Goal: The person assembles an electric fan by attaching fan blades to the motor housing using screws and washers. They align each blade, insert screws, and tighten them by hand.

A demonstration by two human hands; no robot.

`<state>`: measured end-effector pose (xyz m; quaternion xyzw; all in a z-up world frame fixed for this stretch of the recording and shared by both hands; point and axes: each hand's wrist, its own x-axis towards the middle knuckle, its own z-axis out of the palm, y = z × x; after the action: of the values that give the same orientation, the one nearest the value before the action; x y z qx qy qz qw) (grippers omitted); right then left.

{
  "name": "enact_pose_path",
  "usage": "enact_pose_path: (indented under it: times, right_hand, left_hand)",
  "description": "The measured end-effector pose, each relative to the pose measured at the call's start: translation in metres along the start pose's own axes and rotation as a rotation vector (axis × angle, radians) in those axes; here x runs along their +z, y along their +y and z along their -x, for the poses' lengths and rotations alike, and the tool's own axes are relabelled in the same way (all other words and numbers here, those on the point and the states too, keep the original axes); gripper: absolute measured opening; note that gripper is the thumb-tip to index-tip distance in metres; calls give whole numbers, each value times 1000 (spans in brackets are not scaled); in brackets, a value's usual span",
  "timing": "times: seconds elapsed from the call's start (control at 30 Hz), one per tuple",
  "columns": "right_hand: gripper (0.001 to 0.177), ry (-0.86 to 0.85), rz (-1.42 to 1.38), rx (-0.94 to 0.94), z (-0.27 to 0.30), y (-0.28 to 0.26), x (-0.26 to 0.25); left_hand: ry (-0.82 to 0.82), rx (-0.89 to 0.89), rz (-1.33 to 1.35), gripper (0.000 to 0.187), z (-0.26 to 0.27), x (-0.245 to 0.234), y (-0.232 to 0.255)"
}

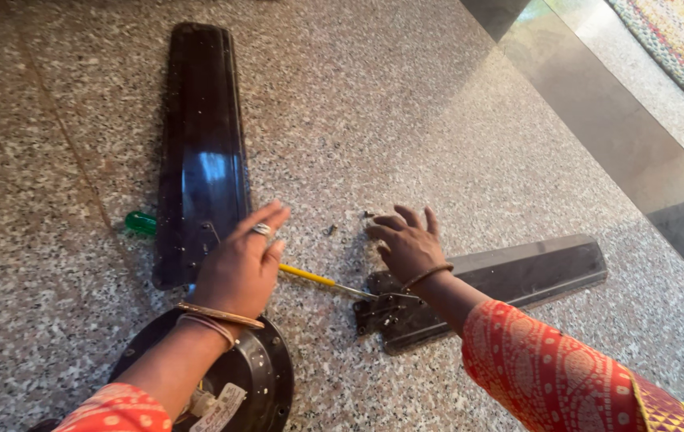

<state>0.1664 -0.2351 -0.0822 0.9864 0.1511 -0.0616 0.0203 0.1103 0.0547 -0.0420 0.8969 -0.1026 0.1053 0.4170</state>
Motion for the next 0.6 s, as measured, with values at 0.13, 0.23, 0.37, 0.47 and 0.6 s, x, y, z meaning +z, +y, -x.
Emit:
enact_pose_path:
  times: [0.13, 0.23, 0.37, 0.47, 0.6]
  right_hand:
    - [40, 7, 14, -54, -6, -4, 5]
    - [41, 8, 18, -52, -7, -6, 7]
    - [40, 29, -5, -36, -8, -7, 7]
    - [35, 54, -8, -19, -7, -6, 7]
    - [30, 81, 13, -18, -7, 0, 8]
  left_hand:
    - [-189, -91, -2, 44, -4, 23, 9]
    - [-262, -123, -9, 46, -6, 38, 14]
    - [-355, -165, -25, 48, -8, 50, 17]
    - [-387, -168, -33, 50, -6, 52, 17]
    - [-341, -109, -18, 50, -5, 50, 16]
